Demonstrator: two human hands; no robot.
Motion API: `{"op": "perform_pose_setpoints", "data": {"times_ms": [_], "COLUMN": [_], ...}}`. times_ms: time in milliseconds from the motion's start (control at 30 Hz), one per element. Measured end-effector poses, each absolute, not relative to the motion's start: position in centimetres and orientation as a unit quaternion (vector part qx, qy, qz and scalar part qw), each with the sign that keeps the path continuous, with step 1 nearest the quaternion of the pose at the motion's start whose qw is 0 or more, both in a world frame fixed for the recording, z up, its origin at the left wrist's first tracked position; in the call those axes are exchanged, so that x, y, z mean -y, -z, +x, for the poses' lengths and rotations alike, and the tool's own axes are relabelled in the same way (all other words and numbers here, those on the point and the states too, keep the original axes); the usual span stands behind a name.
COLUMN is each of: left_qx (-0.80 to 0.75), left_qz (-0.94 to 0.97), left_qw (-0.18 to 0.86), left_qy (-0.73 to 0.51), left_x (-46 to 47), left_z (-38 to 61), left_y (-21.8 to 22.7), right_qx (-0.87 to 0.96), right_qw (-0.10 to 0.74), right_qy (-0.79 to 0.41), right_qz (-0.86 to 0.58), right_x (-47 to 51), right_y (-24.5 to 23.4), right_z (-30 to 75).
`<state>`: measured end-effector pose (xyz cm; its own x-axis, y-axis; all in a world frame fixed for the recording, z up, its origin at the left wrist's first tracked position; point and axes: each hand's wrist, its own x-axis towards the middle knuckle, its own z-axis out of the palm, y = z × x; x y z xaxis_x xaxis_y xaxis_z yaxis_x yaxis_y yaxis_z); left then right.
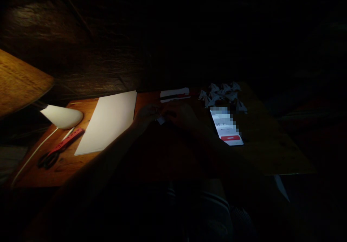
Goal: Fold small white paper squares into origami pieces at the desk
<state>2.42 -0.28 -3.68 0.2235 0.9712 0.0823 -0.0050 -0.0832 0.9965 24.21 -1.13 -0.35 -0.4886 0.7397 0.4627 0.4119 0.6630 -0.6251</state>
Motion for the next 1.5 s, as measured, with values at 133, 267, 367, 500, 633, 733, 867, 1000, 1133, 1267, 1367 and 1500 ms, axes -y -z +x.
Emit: {"op": "perform_pose_setpoints", "data": {"times_ms": [133,267,367,500,633,733,867,1000,1133,1267,1367,1500], "left_qx": [-0.416,-0.422,-0.416,-0.422,-0.42,-0.412,-0.4,-0.403,-0.406,-0.408,-0.403,-0.41], "left_qz": [0.564,0.535,0.535,0.547,0.557,0.58,0.594,0.585,0.594,0.599,0.598,0.593], "left_qw": [0.537,0.554,0.559,0.546,0.538,0.522,0.509,0.501,0.481,0.473,0.48,0.479], "left_qy": [-0.469,-0.479,-0.479,-0.474,-0.473,-0.47,-0.477,-0.494,-0.5,-0.502,-0.5,-0.501], "left_x": [0.2,0.3,0.4,0.5,0.4,0.4,0.4,0.5,0.7,0.8,0.9,1.0], "left_z": [2.4,2.4,2.5,2.5,2.3,2.3,2.3,2.4,2.5,2.5,2.6,2.6], "left_y": [3.9,3.5,3.3,3.4,3.6,3.6,3.6,3.6,3.6,3.5,3.4,3.2], "right_qx": [0.847,0.861,0.87,0.875,0.877,0.877,0.855,0.821,0.815,0.804,0.805,0.822], "right_qw": [0.353,0.328,0.313,0.306,0.308,0.312,0.355,0.398,0.39,0.389,0.382,0.366], "right_qy": [-0.205,-0.189,-0.176,-0.154,-0.148,-0.144,-0.17,-0.177,-0.153,-0.184,-0.191,-0.166], "right_qz": [-0.34,-0.34,-0.338,-0.341,-0.34,-0.335,-0.337,-0.369,-0.401,-0.411,-0.411,-0.404], "right_x": [1.1,1.1,1.1,1.1,0.9,0.9,1.3,1.8,1.8,1.4,1.3,1.6], "right_y": [0.5,0.4,0.3,0.5,0.9,1.0,0.9,0.3,0.2,0.5,0.3,-0.2], "right_z": [24.3,24.4,24.4,24.4,24.3,24.2,24.1,24.0,24.2,24.3,24.5,24.7]}}
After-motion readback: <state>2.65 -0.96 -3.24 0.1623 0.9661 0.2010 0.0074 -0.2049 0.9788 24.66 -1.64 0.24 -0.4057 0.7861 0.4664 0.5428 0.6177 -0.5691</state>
